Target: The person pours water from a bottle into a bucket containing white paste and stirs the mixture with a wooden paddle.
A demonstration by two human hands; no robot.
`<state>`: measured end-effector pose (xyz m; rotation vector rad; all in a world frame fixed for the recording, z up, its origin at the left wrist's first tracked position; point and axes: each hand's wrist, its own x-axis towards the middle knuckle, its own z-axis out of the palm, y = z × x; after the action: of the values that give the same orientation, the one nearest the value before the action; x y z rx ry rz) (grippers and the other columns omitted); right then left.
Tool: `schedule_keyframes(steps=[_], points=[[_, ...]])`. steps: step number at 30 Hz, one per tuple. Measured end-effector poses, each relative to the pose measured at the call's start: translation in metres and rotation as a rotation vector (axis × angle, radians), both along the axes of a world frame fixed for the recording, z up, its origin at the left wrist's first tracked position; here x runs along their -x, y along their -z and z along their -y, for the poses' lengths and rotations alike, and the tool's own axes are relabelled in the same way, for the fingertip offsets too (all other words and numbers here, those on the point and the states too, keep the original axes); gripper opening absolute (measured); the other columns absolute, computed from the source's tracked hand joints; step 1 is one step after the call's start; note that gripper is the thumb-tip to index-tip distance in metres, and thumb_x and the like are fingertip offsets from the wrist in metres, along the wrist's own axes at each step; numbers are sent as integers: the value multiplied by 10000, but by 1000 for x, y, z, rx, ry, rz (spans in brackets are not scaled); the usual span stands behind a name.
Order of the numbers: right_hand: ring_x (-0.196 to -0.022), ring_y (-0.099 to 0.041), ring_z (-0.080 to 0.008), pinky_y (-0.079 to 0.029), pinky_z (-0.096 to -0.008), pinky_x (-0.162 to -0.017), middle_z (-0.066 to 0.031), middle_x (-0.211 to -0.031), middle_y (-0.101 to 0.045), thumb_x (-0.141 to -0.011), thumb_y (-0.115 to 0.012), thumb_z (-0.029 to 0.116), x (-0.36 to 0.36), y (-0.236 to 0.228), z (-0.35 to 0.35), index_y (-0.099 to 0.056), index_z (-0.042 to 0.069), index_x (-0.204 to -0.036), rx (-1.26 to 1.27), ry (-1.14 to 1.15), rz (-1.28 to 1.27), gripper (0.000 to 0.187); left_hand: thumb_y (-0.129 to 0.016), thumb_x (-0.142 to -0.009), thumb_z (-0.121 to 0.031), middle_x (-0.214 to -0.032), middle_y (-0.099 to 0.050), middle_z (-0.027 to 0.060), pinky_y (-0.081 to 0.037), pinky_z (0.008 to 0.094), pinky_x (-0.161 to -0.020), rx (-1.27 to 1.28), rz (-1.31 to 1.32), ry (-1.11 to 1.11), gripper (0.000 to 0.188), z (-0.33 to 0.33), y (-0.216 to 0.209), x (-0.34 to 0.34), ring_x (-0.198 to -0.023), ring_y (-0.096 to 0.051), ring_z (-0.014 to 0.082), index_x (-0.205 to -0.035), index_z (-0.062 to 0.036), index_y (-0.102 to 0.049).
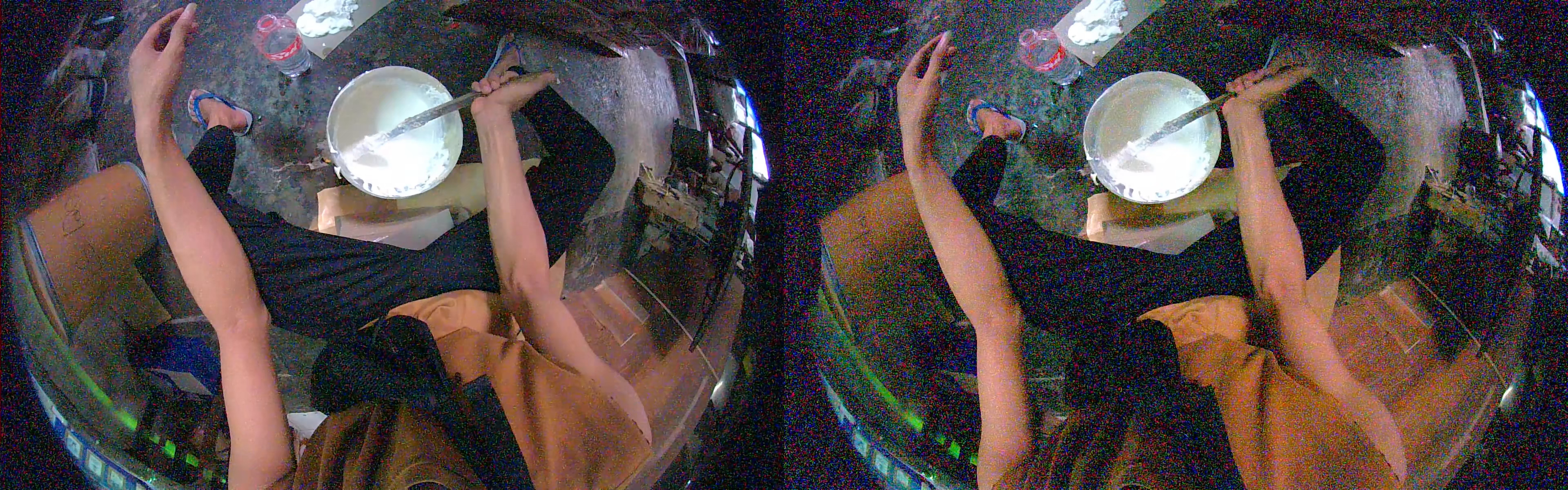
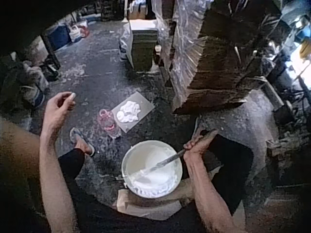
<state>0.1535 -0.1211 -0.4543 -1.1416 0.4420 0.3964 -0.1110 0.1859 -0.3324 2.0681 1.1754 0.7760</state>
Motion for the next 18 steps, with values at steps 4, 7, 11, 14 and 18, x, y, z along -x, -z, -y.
schedule_keyframes(steps=[4,7,11,14,18], points=[[-380,-247,-155,-229,-292,-412,2,-456,-285,-711,-214,879,-4,1,4,-283,164,-584,-14,-11,-20,729,-654,-829,-421,-938,-691,-1,-318,183,-498,37,-84,-48,431,10,-8,-4,-530,-393,16,-1108,-93,-656],[-385,-255,-154,-228,-286,-401,-8,-459,-294,-709,-211,880,-9,0,6,-286,163,-594,-59,-66,8,730,-655,-824,-432,-946,-692,2,-321,186,-490,44,-83,-35,443,9,-6,-2,-521,-395,21,-1117,-99,-651],[-381,-259,-151,-218,-275,-375,-11,-454,-291,-725,-200,867,-17,-6,5,-308,160,-597,-63,-27,-2,726,-656,-823,-427,-959,-692,3,-318,185,-483,88,-38,-29,442,11,-7,-3,-513,-391,20,-1127,-106,-645],[-374,-259,-147,-213,-268,-344,-14,-477,-321,-752,-187,843,-21,-16,7,-363,146,-636,-28,-21,-66,728,-657,-826,-418,-966,-692,10,-348,184,-517,86,-58,-31,439,6,-6,1,-557,-437,21,-1128,-101,-644],[-343,-248,-148,-225,-266,-323,-12,-511,-319,-780,-183,814,-33,-20,14,-342,134,-672,-49,-45,53,707,-655,-836,-391,-975,-688,36,-441,204,-702,46,-41,7,423,2,-2,-1,-778,-581,59,-1127,-84,-644]])
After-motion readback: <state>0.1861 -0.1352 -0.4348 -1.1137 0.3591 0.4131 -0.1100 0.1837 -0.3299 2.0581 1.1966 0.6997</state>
